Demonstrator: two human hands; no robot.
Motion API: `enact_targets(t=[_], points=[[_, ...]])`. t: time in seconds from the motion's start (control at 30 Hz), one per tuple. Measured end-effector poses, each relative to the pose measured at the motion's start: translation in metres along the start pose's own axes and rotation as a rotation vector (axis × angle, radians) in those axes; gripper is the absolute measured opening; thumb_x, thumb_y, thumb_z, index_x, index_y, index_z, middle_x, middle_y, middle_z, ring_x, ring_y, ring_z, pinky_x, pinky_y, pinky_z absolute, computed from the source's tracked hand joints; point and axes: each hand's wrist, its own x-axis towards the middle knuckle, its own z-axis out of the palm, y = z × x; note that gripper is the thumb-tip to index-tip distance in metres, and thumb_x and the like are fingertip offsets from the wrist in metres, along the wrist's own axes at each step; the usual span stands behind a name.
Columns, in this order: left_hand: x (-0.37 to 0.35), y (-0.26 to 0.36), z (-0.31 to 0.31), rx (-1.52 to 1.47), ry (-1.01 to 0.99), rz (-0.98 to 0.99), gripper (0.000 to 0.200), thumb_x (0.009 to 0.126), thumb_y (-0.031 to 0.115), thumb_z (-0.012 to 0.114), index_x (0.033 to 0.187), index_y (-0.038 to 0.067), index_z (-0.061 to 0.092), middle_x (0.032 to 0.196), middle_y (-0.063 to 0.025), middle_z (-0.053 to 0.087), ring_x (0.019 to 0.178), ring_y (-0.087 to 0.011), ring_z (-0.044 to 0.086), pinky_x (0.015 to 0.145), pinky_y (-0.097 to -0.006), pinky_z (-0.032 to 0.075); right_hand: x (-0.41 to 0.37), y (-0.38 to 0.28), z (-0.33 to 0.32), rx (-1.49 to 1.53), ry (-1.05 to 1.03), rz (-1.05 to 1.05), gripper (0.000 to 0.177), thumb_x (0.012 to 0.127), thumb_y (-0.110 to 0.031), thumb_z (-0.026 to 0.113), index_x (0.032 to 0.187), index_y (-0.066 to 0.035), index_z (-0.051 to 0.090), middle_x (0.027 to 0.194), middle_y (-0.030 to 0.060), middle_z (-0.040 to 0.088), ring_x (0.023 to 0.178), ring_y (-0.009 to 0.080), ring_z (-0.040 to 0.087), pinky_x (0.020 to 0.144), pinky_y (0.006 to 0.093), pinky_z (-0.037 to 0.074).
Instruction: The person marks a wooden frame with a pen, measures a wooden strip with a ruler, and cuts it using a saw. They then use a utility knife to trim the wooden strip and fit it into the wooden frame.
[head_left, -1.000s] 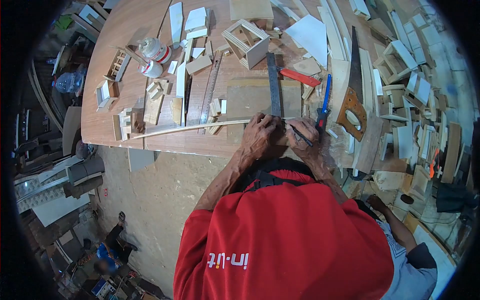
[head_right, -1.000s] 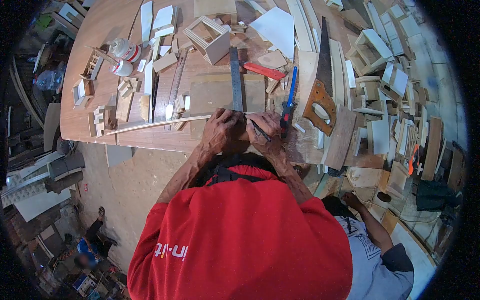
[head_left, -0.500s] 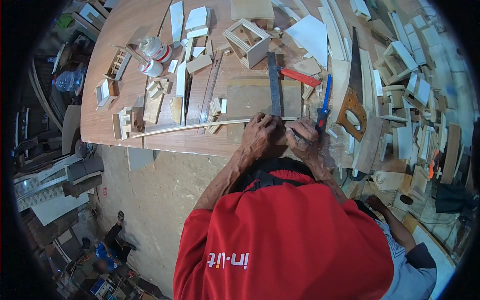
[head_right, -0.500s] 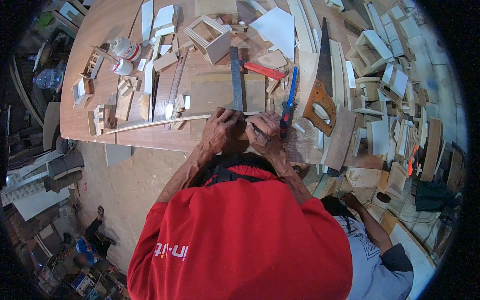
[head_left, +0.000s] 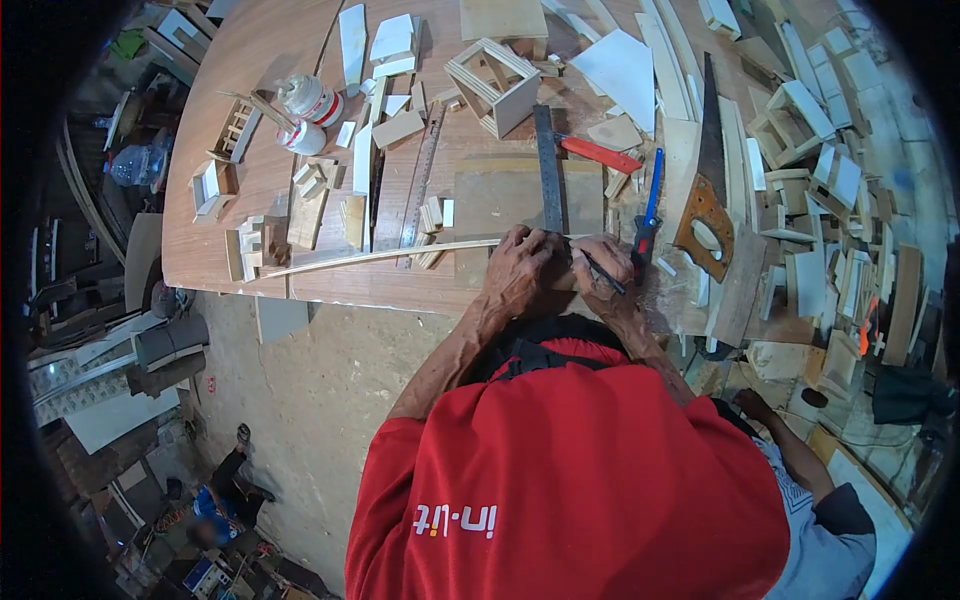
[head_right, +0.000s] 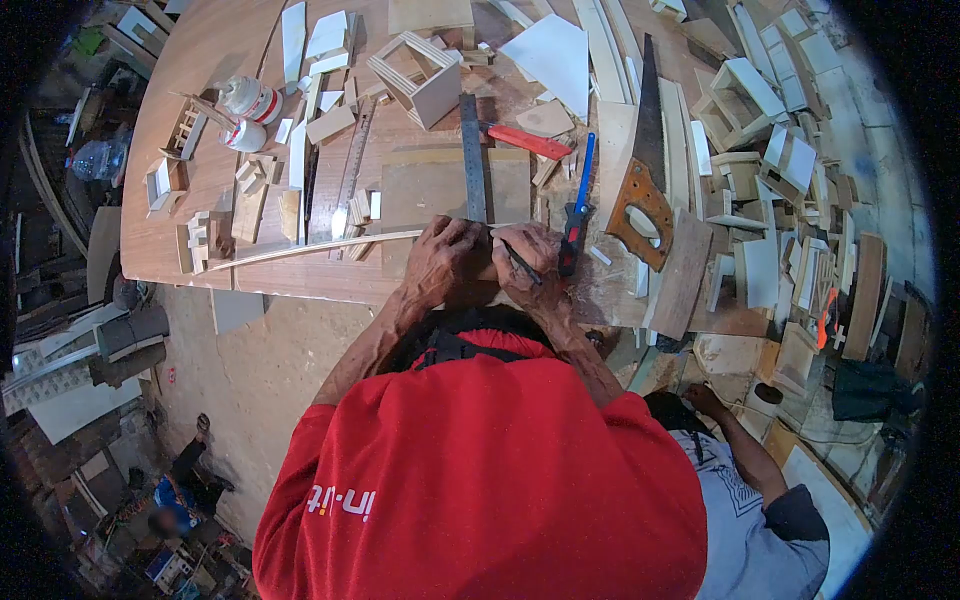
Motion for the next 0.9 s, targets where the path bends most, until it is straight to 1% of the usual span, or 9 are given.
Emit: enact_targets(t=[0.2,0.27,0.3,0.37,0.4,0.6,0.67,0.8,0.9], points=[[-0.004,-0.009,0.008,0.051,-0.022,0.020,0.054,0.061,0.021,0.075,0.111,0.006,0.063,0.102,-0.0089,0.061,0.095,-0.0311,0.055,0.086,-0.0383,0.048,-0.005,0.007,0.000,-0.107,-0.129,-0.071,0.011,0.083,-0.005,0.054,0.088,0.002,0.061,0.089,0.0175,0.064,0.082,0.0353,0.062,0.075,0.0416,0.050],[-0.004,-0.006,0.004,0.077,-0.038,0.003,0.053,0.063,0.020,0.073,0.113,0.005,0.062,0.102,-0.0096,0.059,0.097,-0.0312,0.055,0.086,-0.0387,0.048,0.000,-0.005,-0.004,0.023,0.038,0.063,0.012,0.085,-0.010,0.054,0.083,0.000,0.060,0.077,0.0190,0.060,0.075,0.0384,0.059,0.070,0.0441,0.046],[-0.003,-0.005,0.003,0.080,-0.037,0.004,0.053,0.063,0.020,0.073,0.113,0.005,0.062,0.102,-0.0096,0.059,0.097,-0.0312,0.055,0.086,-0.0387,0.048,0.004,-0.007,-0.007,0.024,0.040,0.060,0.012,0.085,-0.010,0.054,0.083,0.000,0.060,0.077,0.0190,0.060,0.075,0.0384,0.059,0.070,0.0441,0.046],[-0.003,-0.001,0.001,0.036,-0.032,-0.014,0.053,0.065,0.020,0.071,0.114,0.005,0.062,0.102,-0.0096,0.058,0.098,-0.0312,0.054,0.087,-0.0389,0.048,0.008,-0.007,-0.012,0.094,0.153,0.192,0.017,0.090,-0.012,0.052,0.084,0.001,0.060,0.078,0.0195,0.060,0.074,0.0378,0.058,0.067,0.0424,0.046],[-0.003,-0.001,0.001,0.035,-0.031,-0.009,0.053,0.065,0.020,0.071,0.114,0.005,0.062,0.102,-0.0096,0.058,0.098,-0.0312,0.054,0.087,-0.0389,0.048,0.009,-0.006,-0.013,0.109,0.140,0.298,0.018,0.092,-0.013,0.052,0.086,0.002,0.060,0.081,0.0194,0.061,0.076,0.0364,0.060,0.067,0.0404,0.047],[-0.005,-0.009,0.005,0.065,-0.092,-0.013,0.048,0.068,0.019,0.069,0.113,0.006,0.063,0.109,-0.0078,0.057,0.102,-0.0313,0.052,0.090,-0.0398,0.047,0.013,-0.004,-0.016,-0.037,-0.034,0.107,0.015,0.089,-0.010,0.057,0.091,0.003,0.063,0.085,0.0202,0.063,0.078,0.0355,0.063,0.070,0.0409,0.050],[-0.003,-0.004,0.001,0.047,-0.036,0.008,0.047,0.069,0.016,0.067,0.115,0.006,0.062,0.106,-0.0082,0.059,0.097,-0.0306,0.053,0.088,-0.0382,0.047,0.008,-0.004,-0.013,-0.033,-0.031,0.091,0.014,0.088,-0.009,0.057,0.091,0.003,0.063,0.086,0.0201,0.064,0.080,0.0361,0.063,0.071,0.0413,0.050],[-0.002,-0.005,0.000,0.066,-0.035,0.019,0.044,0.070,0.015,0.067,0.113,0.006,0.063,0.108,-0.0078,0.059,0.097,-0.0306,0.053,0.088,-0.0379,0.047,0.003,-0.003,-0.004,-0.023,0.026,0.016,0.013,0.088,-0.011,0.059,0.092,0.000,0.063,0.086,0.0164,0.063,0.080,0.0357,0.061,0.072,0.0417,0.050],[-0.004,-0.006,0.001,0.058,-0.065,0.023,0.050,0.068,0.017,0.068,0.116,0.006,0.061,0.107,-0.0100,0.057,0.102,-0.0320,0.052,0.091,-0.0400,0.045,0.003,-0.005,-0.002,-0.030,0.053,0.016,0.012,0.088,-0.010,0.059,0.092,0.001,0.063,0.086,0.0163,0.064,0.080,0.0355,0.061,0.072,0.0419,0.050]])
